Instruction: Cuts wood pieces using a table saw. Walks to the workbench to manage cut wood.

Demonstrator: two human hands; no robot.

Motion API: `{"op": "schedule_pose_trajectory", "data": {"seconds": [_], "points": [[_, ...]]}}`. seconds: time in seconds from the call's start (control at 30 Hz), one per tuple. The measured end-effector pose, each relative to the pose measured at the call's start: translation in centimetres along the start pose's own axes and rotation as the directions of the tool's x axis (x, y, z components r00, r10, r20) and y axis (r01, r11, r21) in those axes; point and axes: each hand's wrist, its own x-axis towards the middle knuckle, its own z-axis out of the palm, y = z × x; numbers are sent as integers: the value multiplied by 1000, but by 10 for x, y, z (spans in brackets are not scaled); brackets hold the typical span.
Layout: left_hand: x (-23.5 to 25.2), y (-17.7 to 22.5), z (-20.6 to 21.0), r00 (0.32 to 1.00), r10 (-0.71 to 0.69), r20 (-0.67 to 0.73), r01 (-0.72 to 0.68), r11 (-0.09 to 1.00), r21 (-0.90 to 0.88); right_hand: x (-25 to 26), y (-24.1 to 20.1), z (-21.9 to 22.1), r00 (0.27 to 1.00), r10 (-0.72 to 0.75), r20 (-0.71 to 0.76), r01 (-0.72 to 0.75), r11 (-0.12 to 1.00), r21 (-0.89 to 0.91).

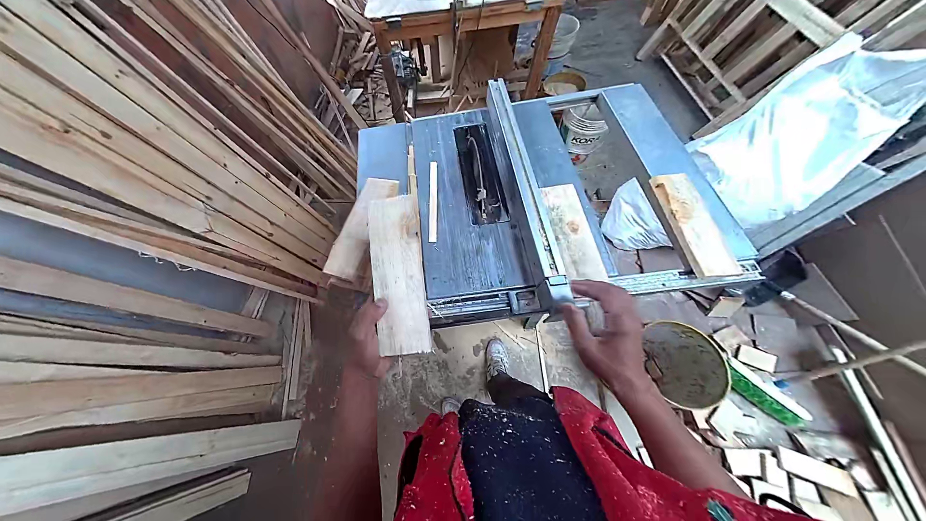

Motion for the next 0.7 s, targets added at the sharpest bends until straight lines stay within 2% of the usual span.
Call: {"op": "schedule_pose_trajectory", "data": {"seconds": [0.1, 0.23, 0.33, 0.43, 0.5, 0.57, 0.63, 0.7], "points": [[1, -40, 13, 1000, -26, -14, 26, 1000, 11, 10, -10, 10, 981, -162, 106, 163, 987, -6], [7, -80, 28, 995, -103, -2, 103, 993, 64, 27, -25, 22, 920, -314, 233, 301, 949, 91], [18, -109, 46, 994, -101, -39, 107, 969, 222, 35, -38, 30, 799, -358, 483, 383, 922, 50], [36, -130, 77, 998, -68, -8, 64, 879, 473, 39, -33, 48, 638, -206, 741, 491, 851, -186], [47, -136, 94, 997, -68, 30, 27, 703, 710, 43, -12, 61, 629, -138, 765, 521, 806, -283], [50, -137, 100, 995, -33, 98, -74, 437, 896, 54, 4, 64, 620, -66, 782, 519, 782, -345], [46, -137, 94, 975, 27, 221, -222, 193, 956, 68, 10, 62, 623, -25, 782, 519, 761, -389], [43, -139, 84, 949, 28, 314, -315, 42, 948, 79, 10, 61, 616, -7, 788, 537, 736, -413]]}}
